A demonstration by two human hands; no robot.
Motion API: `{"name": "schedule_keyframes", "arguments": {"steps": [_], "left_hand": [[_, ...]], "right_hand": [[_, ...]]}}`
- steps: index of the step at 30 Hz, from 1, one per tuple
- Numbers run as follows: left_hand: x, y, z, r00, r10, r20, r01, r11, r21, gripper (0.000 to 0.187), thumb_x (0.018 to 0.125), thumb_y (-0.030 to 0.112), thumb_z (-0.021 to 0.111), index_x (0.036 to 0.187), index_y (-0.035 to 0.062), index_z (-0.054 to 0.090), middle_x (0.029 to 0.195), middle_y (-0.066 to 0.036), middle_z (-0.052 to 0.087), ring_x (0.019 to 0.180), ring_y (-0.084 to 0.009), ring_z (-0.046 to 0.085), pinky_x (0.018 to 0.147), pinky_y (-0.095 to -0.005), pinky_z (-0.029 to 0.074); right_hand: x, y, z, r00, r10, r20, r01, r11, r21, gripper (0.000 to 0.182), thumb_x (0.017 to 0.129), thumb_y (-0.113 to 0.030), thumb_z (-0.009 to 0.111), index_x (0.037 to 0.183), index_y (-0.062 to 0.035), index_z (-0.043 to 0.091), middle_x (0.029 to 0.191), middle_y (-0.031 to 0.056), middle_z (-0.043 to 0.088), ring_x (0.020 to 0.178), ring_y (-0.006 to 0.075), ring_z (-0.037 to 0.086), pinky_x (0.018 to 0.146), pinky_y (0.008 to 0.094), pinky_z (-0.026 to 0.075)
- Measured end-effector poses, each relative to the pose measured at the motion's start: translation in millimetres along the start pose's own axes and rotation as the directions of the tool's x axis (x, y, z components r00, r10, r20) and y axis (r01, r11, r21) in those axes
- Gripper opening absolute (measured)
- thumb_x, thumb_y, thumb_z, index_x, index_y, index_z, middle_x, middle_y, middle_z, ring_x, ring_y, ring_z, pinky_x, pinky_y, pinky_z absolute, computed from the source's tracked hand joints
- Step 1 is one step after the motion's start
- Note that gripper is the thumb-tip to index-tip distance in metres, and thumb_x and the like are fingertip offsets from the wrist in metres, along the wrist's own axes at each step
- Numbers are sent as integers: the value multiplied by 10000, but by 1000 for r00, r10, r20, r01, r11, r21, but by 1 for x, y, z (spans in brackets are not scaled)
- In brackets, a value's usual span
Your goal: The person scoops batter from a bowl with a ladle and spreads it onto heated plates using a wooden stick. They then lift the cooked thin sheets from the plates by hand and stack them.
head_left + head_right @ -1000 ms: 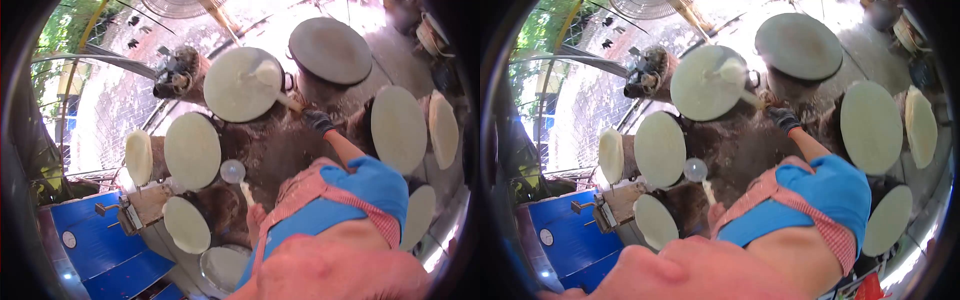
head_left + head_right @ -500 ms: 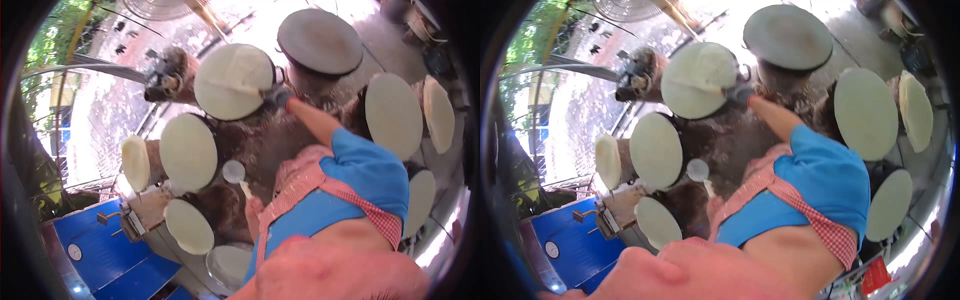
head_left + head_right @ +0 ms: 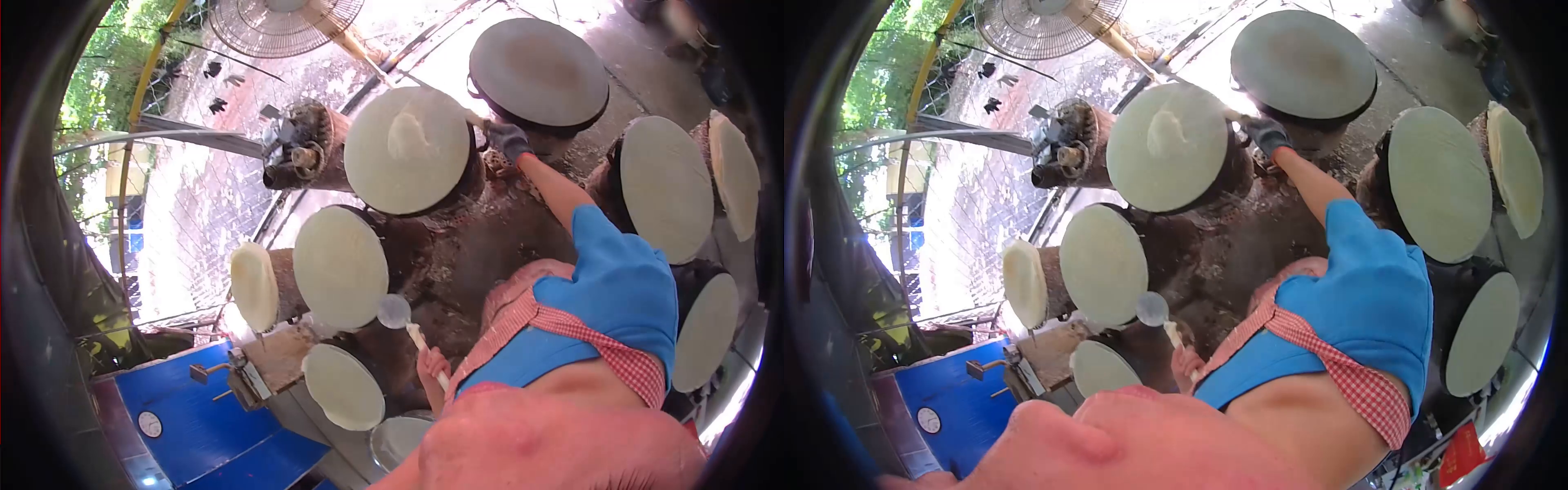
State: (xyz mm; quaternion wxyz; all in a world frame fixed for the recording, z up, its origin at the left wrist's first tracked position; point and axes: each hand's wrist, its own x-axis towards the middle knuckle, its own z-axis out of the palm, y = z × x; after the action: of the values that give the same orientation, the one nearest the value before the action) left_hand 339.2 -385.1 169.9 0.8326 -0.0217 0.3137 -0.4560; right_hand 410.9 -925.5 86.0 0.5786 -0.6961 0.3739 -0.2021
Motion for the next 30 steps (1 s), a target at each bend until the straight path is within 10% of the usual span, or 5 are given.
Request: {"name": "schedule_keyframes", "arguments": {"steps": [6,9,22,26,30], "left_hand": [[31,10,27,996,6,-86,3,995,102,227,858,187,395,660,76,399,490,7,304,332,-80,301,294,-203,269],[68,36,40,995,-11,-99,29,983,181,252,841,185,415,616,90,351,468,14,290,312,-70,291,269,-196,239],[272,-52,164,781,623,-33,-327,453,829,205,738,20,487,746,103,301,455,19,268,325,-91,280,291,-229,242],[279,-39,142,996,32,-82,17,846,533,197,782,97,482,712,91,298,439,30,252,325,-99,267,304,-229,233],[165,-39,99,961,276,24,-214,687,695,101,854,191,470,941,225,431,526,13,313,339,-65,284,246,-196,220]], "right_hand": [[-5,-32,9,854,-472,220,450,456,-768,643,831,-568,269,1025,-15,535,776,267,571,881,303,550,800,424,378],[-21,-85,-30,875,142,463,352,468,-810,644,818,-572,298,1136,-35,454,824,283,557,893,341,542,806,460,374],[-92,36,-17,862,-397,315,464,369,-805,308,836,-276,399,1135,-288,475,690,182,557,564,332,546,484,451,419],[-132,-14,7,900,-288,326,430,477,-767,265,817,-269,468,1068,-233,546,765,133,587,652,322,569,553,436,431],[-143,-12,-13,786,-517,339,560,362,-745,313,780,-283,519,1092,-276,529,721,123,557,590,301,545,536,404,430]]}}
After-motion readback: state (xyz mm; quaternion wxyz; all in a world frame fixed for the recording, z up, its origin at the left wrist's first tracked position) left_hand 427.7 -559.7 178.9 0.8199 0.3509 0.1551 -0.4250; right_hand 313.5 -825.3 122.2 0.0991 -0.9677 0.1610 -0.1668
